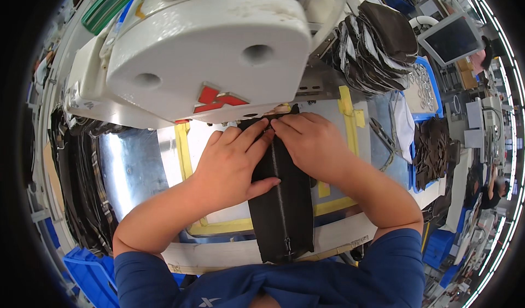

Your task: The person sews zippers onto small fabric pouches using an industrial sewing machine. They repeatedly pick up a pouch, align the zipper, and guide the fabric through the machine to stitch the zipper in place. The person handles the pouches one at a time, inspecting the alignment before and after sewing.

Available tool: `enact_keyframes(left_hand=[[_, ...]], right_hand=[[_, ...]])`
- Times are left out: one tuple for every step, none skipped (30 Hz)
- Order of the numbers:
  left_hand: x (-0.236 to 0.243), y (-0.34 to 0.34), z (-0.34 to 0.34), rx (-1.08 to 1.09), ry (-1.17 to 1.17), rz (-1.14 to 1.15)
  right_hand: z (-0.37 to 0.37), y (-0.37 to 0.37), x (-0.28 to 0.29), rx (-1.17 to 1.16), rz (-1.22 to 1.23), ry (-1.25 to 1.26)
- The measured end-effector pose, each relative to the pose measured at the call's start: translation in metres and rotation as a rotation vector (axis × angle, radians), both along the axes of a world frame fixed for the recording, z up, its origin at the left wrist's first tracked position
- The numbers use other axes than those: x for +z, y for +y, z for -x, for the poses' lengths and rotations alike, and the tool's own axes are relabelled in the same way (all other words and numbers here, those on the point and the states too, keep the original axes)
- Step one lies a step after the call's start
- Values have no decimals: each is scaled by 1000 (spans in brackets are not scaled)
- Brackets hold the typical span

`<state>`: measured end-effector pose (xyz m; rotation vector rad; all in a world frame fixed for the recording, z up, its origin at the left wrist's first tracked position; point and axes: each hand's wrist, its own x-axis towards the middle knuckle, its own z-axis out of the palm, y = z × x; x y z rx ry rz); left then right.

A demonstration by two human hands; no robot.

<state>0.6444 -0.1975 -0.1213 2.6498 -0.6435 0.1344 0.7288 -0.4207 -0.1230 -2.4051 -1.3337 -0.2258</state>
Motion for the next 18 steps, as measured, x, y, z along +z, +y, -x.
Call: enact_keyframes(left_hand=[[0,1,1,4,2,-4],[0,1,1,8,4,-9],[0,0,1,6,3,-2],[0,0,1,3,3,6],[-1,0,2,5,4,14],[-1,0,1,4,7,19],[-1,1,1,4,10,24],[0,1,0,4,10,28],[0,1,0,2,18,39],[-1,0,0,0,25,50],[-1,0,0,-1,31,58],[-1,1,-1,-2,28,82],[-2,2,-2,-3,25,105],[-2,3,-2,-6,23,125],[-4,4,-2,-7,4,145],[-7,4,-2,-7,-15,165],[-10,4,-2,-10,-34,183],[-12,4,-3,-8,-44,182]], right_hand=[[0,1,-1,8,-4,-8],[0,1,-1,15,-10,-16],[0,1,-2,14,-13,-17],[0,0,-2,13,-16,-18],[0,0,-3,16,-19,-17],[0,0,-4,16,-17,-9],[-1,0,-5,16,-15,-1],[-2,1,-5,16,-15,5],[-2,0,-5,17,-7,7],[-2,0,-4,17,0,9],[-2,0,-3,18,5,10],[-3,1,-3,20,5,1],[-3,2,-3,21,6,-7],[-3,3,-2,22,5,-14],[-3,4,0,20,17,-13],[-3,5,3,18,30,-11],[-3,5,5,14,41,-9],[-3,6,5,8,43,-3]])
